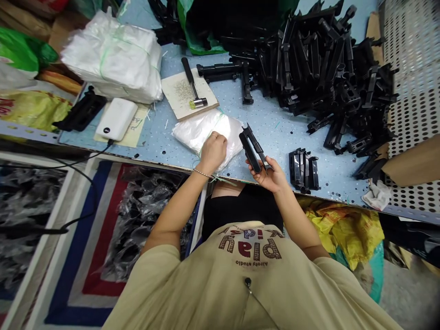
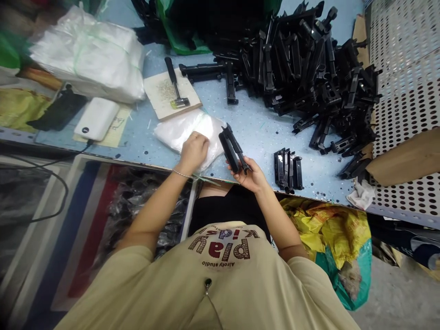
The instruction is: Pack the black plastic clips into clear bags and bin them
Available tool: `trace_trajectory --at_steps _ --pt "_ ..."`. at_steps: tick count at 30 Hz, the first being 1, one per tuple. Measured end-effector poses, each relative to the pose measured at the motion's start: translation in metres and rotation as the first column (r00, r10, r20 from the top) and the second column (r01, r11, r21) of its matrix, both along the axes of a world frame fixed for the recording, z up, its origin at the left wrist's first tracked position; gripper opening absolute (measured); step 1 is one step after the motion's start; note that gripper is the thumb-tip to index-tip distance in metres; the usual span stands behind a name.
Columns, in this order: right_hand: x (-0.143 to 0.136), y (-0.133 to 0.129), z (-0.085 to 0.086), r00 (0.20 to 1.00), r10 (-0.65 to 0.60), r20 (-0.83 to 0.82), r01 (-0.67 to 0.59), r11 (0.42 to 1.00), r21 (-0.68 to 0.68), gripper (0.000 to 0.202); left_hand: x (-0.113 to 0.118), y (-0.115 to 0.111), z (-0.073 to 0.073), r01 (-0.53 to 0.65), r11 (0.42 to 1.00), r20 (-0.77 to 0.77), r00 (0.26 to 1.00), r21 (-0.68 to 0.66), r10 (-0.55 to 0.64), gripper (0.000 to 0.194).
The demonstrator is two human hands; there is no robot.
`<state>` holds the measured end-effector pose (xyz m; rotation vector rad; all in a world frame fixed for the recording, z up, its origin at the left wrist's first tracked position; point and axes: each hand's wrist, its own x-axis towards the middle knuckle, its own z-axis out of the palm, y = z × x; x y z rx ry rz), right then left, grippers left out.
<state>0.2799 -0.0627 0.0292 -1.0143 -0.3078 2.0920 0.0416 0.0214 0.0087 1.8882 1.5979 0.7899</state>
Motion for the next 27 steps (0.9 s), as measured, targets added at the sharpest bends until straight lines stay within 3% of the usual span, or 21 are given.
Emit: trace_trajectory --at_steps 4,7,11,13,17,22,25,27 --pt "-0.001 -0.004 0.004 0.999 -0.041 -0.010 0.040 0.994 -0.102 0.045 -0.011 0.010 0.002 -0.066 0.983 0.200 0.975 -0.173 0.101 0.020" --pt "-0.005 -0.006 0.007 0.999 -0.002 -0.038 -0.002 0.993 -0.118 0.054 -0.017 0.013 0.007 -0.109 0.960 0.299 0.936 -0.257 0.186 0.031" --pt "-0.010 -0.006 0.008 0.988 0.127 -0.084 -0.131 0.991 -0.038 0.060 -0.019 0.011 0.016 0.022 0.901 0.425 0.887 -0.433 0.183 0.014" --pt "-0.012 -0.005 0.008 0.980 0.180 -0.087 -0.181 0.984 0.002 0.063 -0.018 0.010 0.018 0.021 0.890 0.442 0.873 -0.455 0.205 0.009" --pt "-0.020 -0.001 0.006 0.971 0.218 -0.103 -0.215 0.976 0.031 0.065 -0.014 0.010 0.017 -0.077 0.915 0.435 0.862 -0.396 0.261 0.026" --pt "-0.026 0.007 -0.010 0.966 0.156 -0.204 -0.178 0.980 -0.093 0.054 -0.021 0.009 0.019 0.012 0.905 0.501 0.836 -0.425 0.224 0.019" --pt "-0.022 0.009 -0.018 0.969 0.095 -0.228 -0.140 0.972 -0.190 0.051 -0.031 0.002 0.021 -0.118 0.977 0.452 0.872 -0.178 0.188 0.013" --pt "-0.018 0.008 -0.019 0.970 0.074 -0.231 -0.124 0.970 -0.208 0.049 -0.037 -0.003 0.022 -0.139 0.990 0.280 0.952 0.037 0.124 0.009"
